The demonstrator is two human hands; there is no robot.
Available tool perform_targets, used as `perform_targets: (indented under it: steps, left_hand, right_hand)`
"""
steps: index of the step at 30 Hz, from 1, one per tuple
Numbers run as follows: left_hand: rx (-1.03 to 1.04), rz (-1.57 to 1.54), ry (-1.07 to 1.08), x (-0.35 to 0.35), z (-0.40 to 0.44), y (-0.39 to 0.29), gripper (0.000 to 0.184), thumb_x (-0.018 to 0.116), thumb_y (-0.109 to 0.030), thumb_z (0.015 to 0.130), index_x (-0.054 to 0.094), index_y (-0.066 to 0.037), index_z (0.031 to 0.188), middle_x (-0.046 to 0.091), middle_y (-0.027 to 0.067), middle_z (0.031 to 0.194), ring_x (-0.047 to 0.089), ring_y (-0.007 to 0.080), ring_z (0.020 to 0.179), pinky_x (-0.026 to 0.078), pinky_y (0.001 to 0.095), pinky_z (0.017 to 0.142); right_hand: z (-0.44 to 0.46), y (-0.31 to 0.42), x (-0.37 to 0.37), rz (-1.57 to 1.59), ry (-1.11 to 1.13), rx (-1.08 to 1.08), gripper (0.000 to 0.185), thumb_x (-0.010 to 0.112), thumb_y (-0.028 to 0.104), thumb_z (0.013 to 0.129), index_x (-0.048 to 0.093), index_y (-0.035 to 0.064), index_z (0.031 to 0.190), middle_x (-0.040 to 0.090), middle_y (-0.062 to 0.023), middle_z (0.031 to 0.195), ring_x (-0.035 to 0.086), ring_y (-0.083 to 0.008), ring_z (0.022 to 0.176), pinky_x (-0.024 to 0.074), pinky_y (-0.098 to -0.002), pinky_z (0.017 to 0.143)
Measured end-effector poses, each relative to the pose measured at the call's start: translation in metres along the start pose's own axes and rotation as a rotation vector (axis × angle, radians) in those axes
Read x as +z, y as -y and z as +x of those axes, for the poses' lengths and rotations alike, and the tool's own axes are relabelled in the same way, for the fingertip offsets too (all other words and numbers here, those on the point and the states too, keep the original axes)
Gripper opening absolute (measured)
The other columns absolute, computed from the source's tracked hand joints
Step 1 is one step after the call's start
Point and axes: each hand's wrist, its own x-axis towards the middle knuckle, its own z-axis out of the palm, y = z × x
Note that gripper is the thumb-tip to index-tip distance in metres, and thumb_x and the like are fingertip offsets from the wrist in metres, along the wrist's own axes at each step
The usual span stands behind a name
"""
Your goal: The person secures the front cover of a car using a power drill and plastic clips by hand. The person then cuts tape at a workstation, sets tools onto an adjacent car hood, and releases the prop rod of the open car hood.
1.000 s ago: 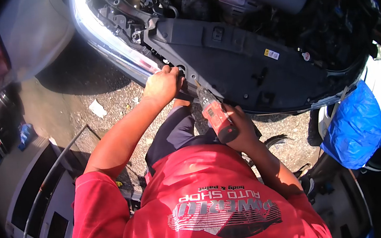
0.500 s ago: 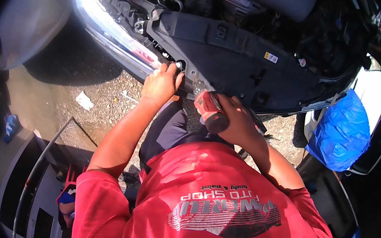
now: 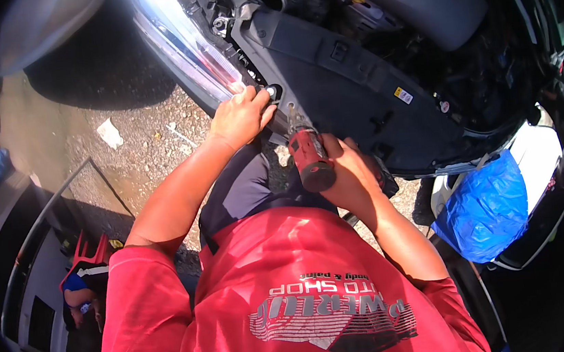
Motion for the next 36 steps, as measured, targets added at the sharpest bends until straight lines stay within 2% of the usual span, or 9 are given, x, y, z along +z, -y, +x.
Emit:
perform_targets:
  steps: [6,8,10,12,15,17,23,26,36]
  left_hand:
    - [-0.006,-0.008,0.011,-0.002,0.001,-0.001,0.027,0.064,-0.04,0.099,0.064,-0.015,0.11,0.062,0.0099,0.094,0.072,0.0327,0.085,0.06,0.0481,0.069]
    - [-0.005,-0.017,0.004,-0.001,0.001,0.001,0.026,0.064,-0.039,0.099,0.064,-0.016,0.11,0.062,0.0098,0.094,0.072,0.0327,0.084,0.06,0.0479,0.069]
    - [0.054,-0.036,-0.042,0.0,0.0,0.003,0.026,0.068,-0.038,0.097,0.062,-0.013,0.102,0.059,0.0103,0.09,0.071,0.0327,0.081,0.059,0.0472,0.067]
    - [0.061,-0.033,-0.033,0.0,0.001,0.005,0.025,0.068,-0.037,0.097,0.063,-0.013,0.104,0.059,0.0102,0.091,0.071,0.0322,0.081,0.059,0.0468,0.067]
    - [0.073,-0.033,-0.018,0.0,0.002,0.007,0.025,0.067,-0.037,0.097,0.064,-0.014,0.107,0.059,0.0102,0.091,0.071,0.0316,0.082,0.059,0.0462,0.068]
    - [0.074,-0.035,-0.014,-0.001,0.001,0.008,0.026,0.067,-0.037,0.098,0.064,-0.014,0.11,0.059,0.0102,0.092,0.071,0.0314,0.083,0.059,0.0459,0.068]
    - [0.055,-0.03,0.046,-0.003,0.001,0.009,0.027,0.065,-0.038,0.099,0.065,-0.016,0.115,0.059,0.0106,0.094,0.071,0.0313,0.086,0.059,0.046,0.072]
    - [0.094,-0.043,-0.016,-0.003,-0.002,0.013,0.024,0.063,-0.037,0.099,0.063,-0.016,0.111,0.061,0.0106,0.094,0.072,0.0314,0.084,0.06,0.047,0.068]
    - [-0.115,-0.107,0.096,-0.01,0.006,-0.017,0.021,0.064,-0.028,0.098,0.062,-0.012,0.111,0.064,0.0154,0.101,0.072,0.0374,0.09,0.06,0.0509,0.075]
  right_hand:
    - [0.009,0.002,-0.003,-0.048,-0.001,-0.039,0.043,0.074,0.031,0.085,0.06,0.009,0.119,0.071,-0.0207,0.108,0.064,-0.0426,0.106,0.0538,-0.0506,0.087]
    - [0.014,0.014,-0.018,-0.064,0.073,0.211,0.043,0.075,0.031,0.084,0.062,0.0138,0.121,0.071,-0.021,0.108,0.065,-0.0419,0.105,0.0542,-0.0494,0.085]
    - [0.016,0.016,-0.023,-0.124,0.089,0.162,0.042,0.075,0.031,0.085,0.063,0.0161,0.122,0.071,-0.0194,0.109,0.066,-0.0413,0.105,0.0545,-0.0487,0.086]
    - [0.016,0.011,-0.025,-0.185,0.101,0.119,0.041,0.075,0.03,0.085,0.064,0.0183,0.123,0.071,-0.0178,0.111,0.066,-0.0406,0.105,0.0548,-0.048,0.086]
    - [0.018,-0.01,-0.015,-0.176,0.061,0.02,0.04,0.075,0.03,0.086,0.065,0.0171,0.123,0.072,-0.0134,0.113,0.067,-0.0398,0.104,0.0555,-0.0479,0.086]
    - [0.019,-0.02,-0.011,-0.157,0.005,-0.079,0.044,0.081,0.034,0.082,0.063,0.0109,0.114,0.074,-0.011,0.107,0.067,-0.0367,0.101,0.0567,-0.0484,0.083]
    - [0.019,-0.003,-0.016,-0.185,0.011,-0.033,0.041,0.083,0.034,0.083,0.064,0.0106,0.11,0.074,-0.0103,0.105,0.067,-0.0372,0.097,0.0564,-0.049,0.081]
    - [0.02,-0.002,-0.014,-0.179,-0.012,-0.072,0.042,0.083,0.035,0.082,0.064,0.0104,0.111,0.075,-0.0108,0.105,0.068,-0.0372,0.097,0.0566,-0.0491,0.082]
    - [0.015,-0.002,-0.018,-0.179,0.048,-0.029,0.046,0.083,0.032,0.08,0.064,0.0114,0.117,0.075,-0.0117,0.11,0.067,-0.0355,0.104,0.057,-0.0476,0.086]
